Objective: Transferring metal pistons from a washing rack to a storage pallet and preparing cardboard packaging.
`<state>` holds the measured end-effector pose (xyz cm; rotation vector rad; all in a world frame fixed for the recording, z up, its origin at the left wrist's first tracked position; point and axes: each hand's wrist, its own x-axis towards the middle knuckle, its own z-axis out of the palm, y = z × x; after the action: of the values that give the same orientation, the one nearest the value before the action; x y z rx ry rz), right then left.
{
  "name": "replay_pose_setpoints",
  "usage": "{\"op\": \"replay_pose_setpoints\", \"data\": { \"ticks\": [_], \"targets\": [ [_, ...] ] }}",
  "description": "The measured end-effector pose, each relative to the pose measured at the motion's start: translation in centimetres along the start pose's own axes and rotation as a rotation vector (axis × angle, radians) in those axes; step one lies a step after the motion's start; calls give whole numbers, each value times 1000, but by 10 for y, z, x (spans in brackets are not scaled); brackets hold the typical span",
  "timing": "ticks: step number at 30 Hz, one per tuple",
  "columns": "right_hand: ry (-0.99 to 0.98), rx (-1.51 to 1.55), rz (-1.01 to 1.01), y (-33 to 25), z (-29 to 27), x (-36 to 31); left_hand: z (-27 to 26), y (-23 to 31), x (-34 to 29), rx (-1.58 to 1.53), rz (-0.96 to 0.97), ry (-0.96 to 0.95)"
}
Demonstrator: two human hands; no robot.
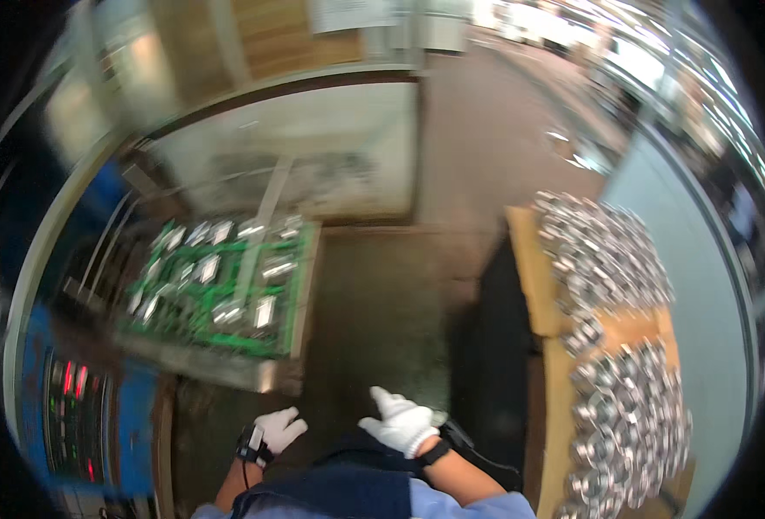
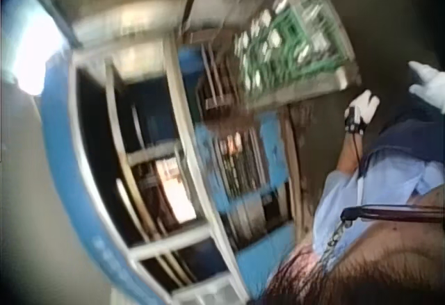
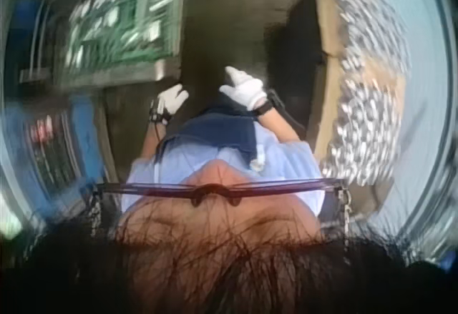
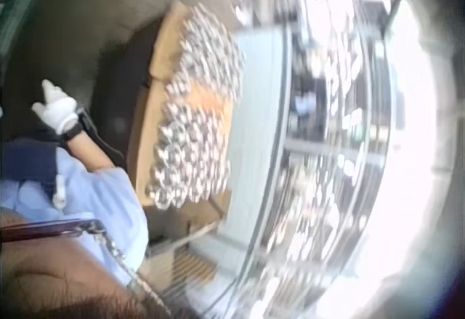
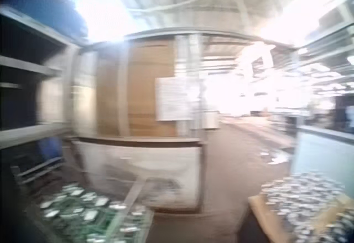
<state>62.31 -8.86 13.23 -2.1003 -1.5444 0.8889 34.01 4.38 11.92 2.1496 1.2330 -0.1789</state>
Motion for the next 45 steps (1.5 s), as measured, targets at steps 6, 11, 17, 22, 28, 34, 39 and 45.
{"op": "replay_pose_setpoints", "data": {
  "ticks": [6, 11, 17, 22, 28, 34, 39, 45],
  "targets": [
    [116, 358, -153, -54, 34, 44, -38, -74, -64, -139, -153, 170],
    [253, 681, -294, -119, 15, 80, -84, -115, -95, -270, -194, 501],
    [500, 389, -516, -179, -2, 132, -167, -156, -73, 15, -103, 987],
    [587, 91, -761, -221, 14, 181, -266, -180, -19, 252, -57, 931],
    [282, 211, -646, -212, 10, 208, -347, -203, 50, 469, -244, 563],
    [196, 378, -554, -209, 0, 213, -383, -268, 164, 502, -265, 165],
    [688, 315, -324, -254, 11, 177, -366, -337, 272, 605, 3, -146],
    [1065, 671, -373, -398, 43, 132, -330, -392, 346, -247, -508, -24]
  ]
}}
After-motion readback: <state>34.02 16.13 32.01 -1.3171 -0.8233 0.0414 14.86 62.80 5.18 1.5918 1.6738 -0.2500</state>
